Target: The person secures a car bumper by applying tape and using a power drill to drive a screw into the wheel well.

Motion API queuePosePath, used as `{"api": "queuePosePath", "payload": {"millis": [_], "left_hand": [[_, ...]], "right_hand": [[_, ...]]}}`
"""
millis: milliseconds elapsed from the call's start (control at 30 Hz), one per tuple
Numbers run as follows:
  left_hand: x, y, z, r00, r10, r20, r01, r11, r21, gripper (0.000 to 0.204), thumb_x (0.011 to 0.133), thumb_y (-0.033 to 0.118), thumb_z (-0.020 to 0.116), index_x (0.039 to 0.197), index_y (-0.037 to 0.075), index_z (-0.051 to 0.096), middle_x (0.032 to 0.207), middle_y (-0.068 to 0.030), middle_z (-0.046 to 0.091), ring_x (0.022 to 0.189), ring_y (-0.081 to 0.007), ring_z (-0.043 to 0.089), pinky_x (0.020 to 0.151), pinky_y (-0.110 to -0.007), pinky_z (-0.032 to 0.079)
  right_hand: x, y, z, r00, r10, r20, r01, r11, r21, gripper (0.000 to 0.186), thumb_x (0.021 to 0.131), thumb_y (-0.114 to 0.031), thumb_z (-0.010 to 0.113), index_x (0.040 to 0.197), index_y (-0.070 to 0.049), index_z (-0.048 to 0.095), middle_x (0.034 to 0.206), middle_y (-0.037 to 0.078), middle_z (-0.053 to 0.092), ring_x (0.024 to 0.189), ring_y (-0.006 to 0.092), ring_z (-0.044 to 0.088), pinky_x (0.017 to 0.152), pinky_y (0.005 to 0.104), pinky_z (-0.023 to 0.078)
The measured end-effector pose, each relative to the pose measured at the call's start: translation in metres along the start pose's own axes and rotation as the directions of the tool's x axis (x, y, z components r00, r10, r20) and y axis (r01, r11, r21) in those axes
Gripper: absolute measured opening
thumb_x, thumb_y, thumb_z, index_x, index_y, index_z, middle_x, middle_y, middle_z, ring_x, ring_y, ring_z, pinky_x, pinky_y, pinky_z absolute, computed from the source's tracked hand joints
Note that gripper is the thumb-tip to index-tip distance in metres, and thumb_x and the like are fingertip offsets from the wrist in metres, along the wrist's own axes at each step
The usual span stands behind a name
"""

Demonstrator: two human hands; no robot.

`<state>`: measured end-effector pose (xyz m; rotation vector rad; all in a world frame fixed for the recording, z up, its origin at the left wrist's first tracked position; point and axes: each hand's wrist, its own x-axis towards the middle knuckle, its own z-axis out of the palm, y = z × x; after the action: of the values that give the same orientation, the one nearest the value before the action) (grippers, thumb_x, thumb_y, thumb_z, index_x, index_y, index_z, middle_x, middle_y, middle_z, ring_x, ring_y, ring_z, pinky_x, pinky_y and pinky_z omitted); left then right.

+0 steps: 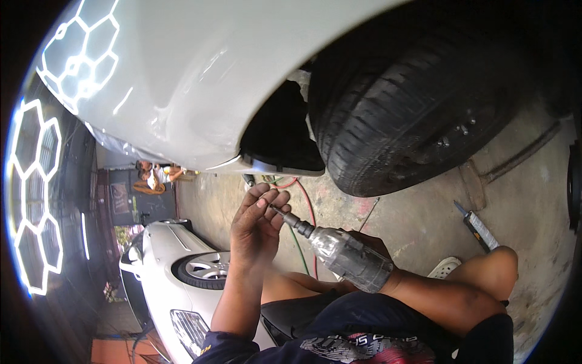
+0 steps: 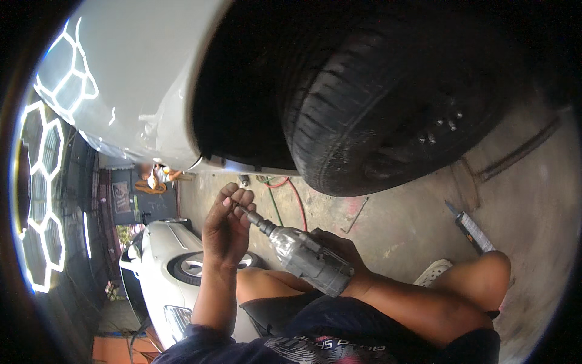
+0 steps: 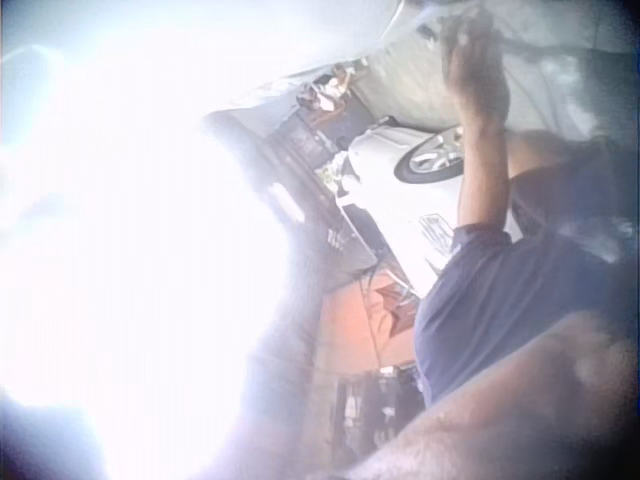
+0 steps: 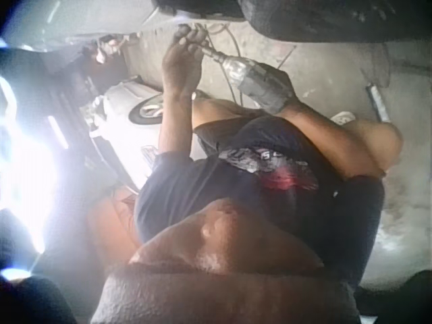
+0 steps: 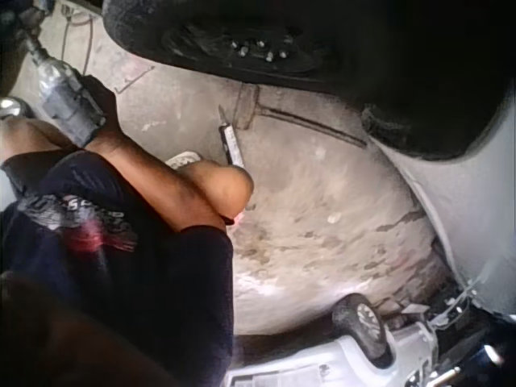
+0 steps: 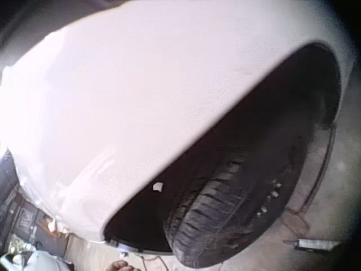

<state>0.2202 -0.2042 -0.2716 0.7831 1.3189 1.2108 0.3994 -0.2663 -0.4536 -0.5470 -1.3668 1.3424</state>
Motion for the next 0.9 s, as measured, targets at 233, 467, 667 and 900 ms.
{"api": "queuePosePath", "payload": {"millis": [233, 467, 667, 900], "left_hand": [[0.01, -0.025, -0.048, 0.989, -0.101, 0.105, 0.111, 0.99, -0.09, 0.054, 0.099, 0.032, 0.062, 0.139, -0.002, 0.051, 0.128, -0.0178, 0.064, 0.129, -0.0362, 0.061, 0.109, -0.047, 0.049], [0.055, -0.119, -0.181, 0.933, -0.309, -0.184, 0.323, 0.945, 0.052, 0.053, 0.103, 0.029, 0.057, 0.145, -0.002, 0.045, 0.131, -0.0168, 0.058, 0.128, -0.0354, 0.06, 0.108, -0.046, 0.05], [0.113, -0.227, -0.237, 0.862, -0.419, -0.286, 0.394, 0.908, -0.141, 0.057, 0.109, 0.028, 0.047, 0.154, -0.004, 0.035, 0.15, -0.0235, 0.046, 0.13, -0.0353, 0.058, 0.11, -0.045, 0.051], [0.175, -0.269, -0.244, 0.921, -0.365, -0.132, 0.215, 0.762, -0.611, 0.062, 0.11, 0.046, 0.037, 0.15, -0.002, 0.038, 0.152, -0.0248, 0.044, 0.133, -0.0405, 0.054, 0.115, -0.055, 0.044]], "right_hand": [[-0.005, 0.008, -0.001, 0.996, 0.024, 0.089, -0.012, 0.992, -0.126, 0.058, 0.086, -0.011, 0.081, 0.138, -0.001, 0.058, 0.126, 0.011, 0.069, 0.113, 0.0188, 0.069, 0.098, 0.033, 0.056], [-0.026, 0.07, -0.001, 0.994, 0.072, 0.081, -0.03, 0.899, -0.436, 0.035, 0.084, -0.021, 0.078, 0.115, -0.01, 0.065, 0.104, 0.01, 0.067, 0.096, 0.0294, 0.068, 0.086, 0.0406, 0.056], [-0.096, 0.128, -0.014, 0.838, 0.517, 0.175, -0.252, 0.65, -0.717, 0.058, 0.075, -0.013, 0.078, 0.13, -0.006, 0.058, 0.126, 0.019, 0.058, 0.127, 0.0393, 0.053, 0.11, 0.0488, 0.041], [-0.151, 0.189, -0.018, 0.614, 0.709, 0.347, 0.007, 0.434, -0.901, 0.047, 0.083, -0.012, 0.069, 0.129, -0.006, 0.059, 0.13, 0.014, 0.058, 0.133, 0.0338, 0.049, 0.118, 0.0446, 0.032]]}}
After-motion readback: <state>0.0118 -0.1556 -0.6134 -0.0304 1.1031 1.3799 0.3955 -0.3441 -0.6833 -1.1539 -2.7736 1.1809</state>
